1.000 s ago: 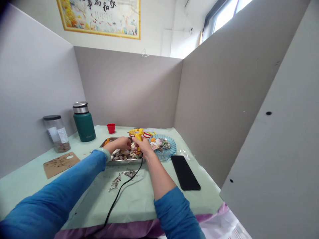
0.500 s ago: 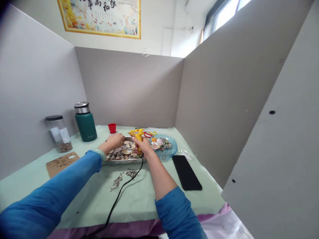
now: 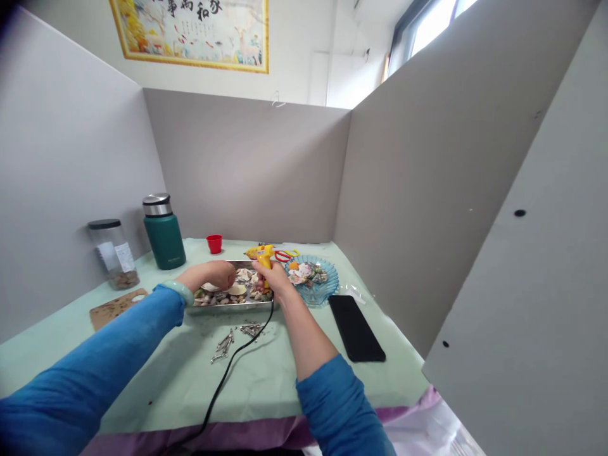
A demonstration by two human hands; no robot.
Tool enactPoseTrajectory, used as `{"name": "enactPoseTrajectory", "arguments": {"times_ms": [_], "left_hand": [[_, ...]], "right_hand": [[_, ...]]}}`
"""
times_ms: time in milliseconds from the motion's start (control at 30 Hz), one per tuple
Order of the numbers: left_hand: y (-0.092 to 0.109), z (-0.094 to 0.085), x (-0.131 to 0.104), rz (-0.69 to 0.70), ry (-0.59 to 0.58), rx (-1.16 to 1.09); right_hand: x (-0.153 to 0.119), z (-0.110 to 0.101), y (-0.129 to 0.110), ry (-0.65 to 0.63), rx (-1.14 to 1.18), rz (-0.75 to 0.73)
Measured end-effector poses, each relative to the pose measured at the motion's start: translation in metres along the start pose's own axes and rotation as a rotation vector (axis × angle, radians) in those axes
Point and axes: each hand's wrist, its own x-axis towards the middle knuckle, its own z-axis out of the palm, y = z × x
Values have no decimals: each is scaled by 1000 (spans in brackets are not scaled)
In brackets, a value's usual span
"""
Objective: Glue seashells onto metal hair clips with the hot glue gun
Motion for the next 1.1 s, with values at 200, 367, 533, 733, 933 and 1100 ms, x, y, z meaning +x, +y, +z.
{"name": "enactPoseTrajectory", "arguments": {"times_ms": [200,367,533,733,933,1100], "left_hand": [[21,2,4,-29,141,82],[22,8,13,26,118,44],[20,10,15,-9,132,52],[10,16,16,-13,222,-13],[-3,13,23,37,250,-170],[-6,15,23,120,168,-518]], "right_hand": [[0,0,0,1,-22,-1],[1,0,0,1,-50,-14],[2,-1,3,0,-18,-5],[3,-1,5,-15,-31,-14],[1,-1,2,-17,-32,-4],[3,-2,4,-20,-27,-19]]}}
